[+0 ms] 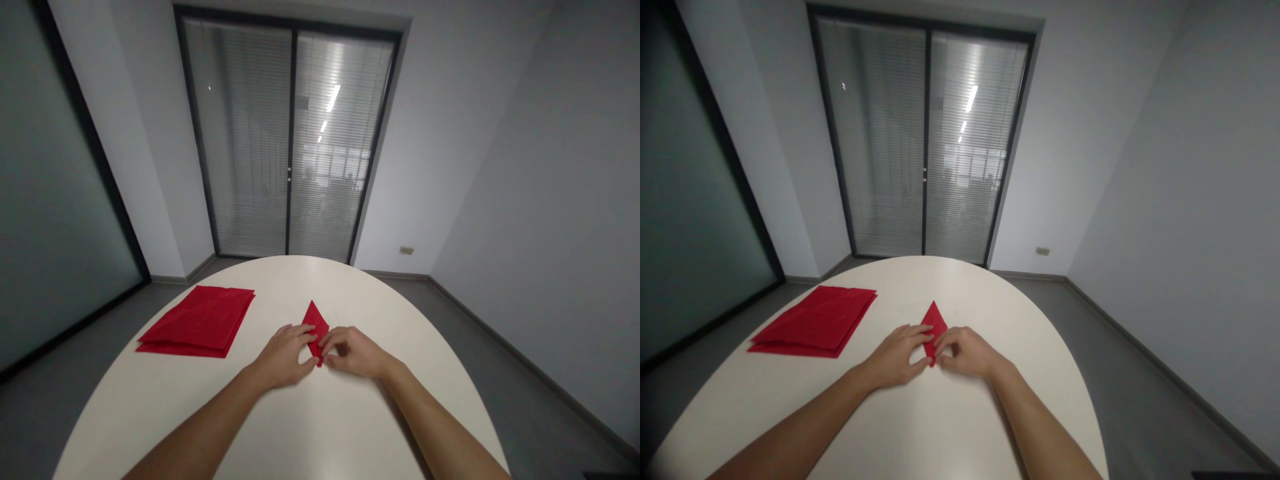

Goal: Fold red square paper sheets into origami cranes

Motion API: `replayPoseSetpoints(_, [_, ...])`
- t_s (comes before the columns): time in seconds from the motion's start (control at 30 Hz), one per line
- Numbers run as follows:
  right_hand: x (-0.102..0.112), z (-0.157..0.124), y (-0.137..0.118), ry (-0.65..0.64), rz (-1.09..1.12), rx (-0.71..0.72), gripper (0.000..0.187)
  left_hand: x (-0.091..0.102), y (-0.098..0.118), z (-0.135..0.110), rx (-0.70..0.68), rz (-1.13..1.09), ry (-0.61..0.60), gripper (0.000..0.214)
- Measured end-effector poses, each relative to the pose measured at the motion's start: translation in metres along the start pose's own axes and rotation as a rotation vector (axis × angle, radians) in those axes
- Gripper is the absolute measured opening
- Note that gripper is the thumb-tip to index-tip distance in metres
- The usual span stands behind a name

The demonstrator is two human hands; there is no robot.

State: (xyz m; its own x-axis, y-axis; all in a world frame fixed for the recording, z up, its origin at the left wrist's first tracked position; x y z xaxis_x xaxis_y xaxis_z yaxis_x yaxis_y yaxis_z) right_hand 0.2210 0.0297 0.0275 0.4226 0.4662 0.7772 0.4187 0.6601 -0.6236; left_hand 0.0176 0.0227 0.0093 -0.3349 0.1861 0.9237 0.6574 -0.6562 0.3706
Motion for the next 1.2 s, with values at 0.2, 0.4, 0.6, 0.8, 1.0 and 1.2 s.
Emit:
replayPoseSetpoints(0.2, [0.001,-0.001,0.011,0.128,-0.154,-0.096,0.033,0.0,-0.002,0.0,-0.057,-0.028,0.004,0.037])
replayPoseSetpoints(0.4, [0.001,0.0,0.01,0.147,-0.223,-0.11,0.029,-0.001,-0.002,0.001,-0.092,-0.007,0.043,0.036])
replayPoseSetpoints(0.6, [0.0,0.001,0.011,0.17,-0.258,-0.165,0.04,-0.001,-0.003,-0.001,-0.126,0.035,0.007,0.038])
replayPoseSetpoints(0.8, [-0.001,0.002,0.015,0.194,-0.26,-0.156,0.033,-0.001,-0.002,0.0,-0.143,0.021,0.003,0.041])
replayPoseSetpoints(1.0, [-0.001,0.002,0.012,0.169,-0.202,-0.154,0.036,-0.004,-0.004,0.0,-0.091,-0.006,0.023,0.044])
replayPoseSetpoints(1.2, [0.003,0.002,0.006,0.164,-0.119,-0.19,0.031,-0.006,-0.007,0.001,-0.09,-0.053,0.051,0.058])
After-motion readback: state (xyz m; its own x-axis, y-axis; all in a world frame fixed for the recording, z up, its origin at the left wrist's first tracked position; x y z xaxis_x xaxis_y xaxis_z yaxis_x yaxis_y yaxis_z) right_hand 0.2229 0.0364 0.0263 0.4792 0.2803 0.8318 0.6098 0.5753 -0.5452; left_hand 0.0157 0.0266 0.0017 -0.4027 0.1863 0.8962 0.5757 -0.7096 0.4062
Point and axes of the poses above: each hand's wrist, its own z-axis towards the middle knuckle, its own x-axis out of the back of the hand, y = z × x, the point moved 2 cm from there along z, towards the middle knuckle, and after that the axes turned 14 degrees about -y, right-handed, at the moved point
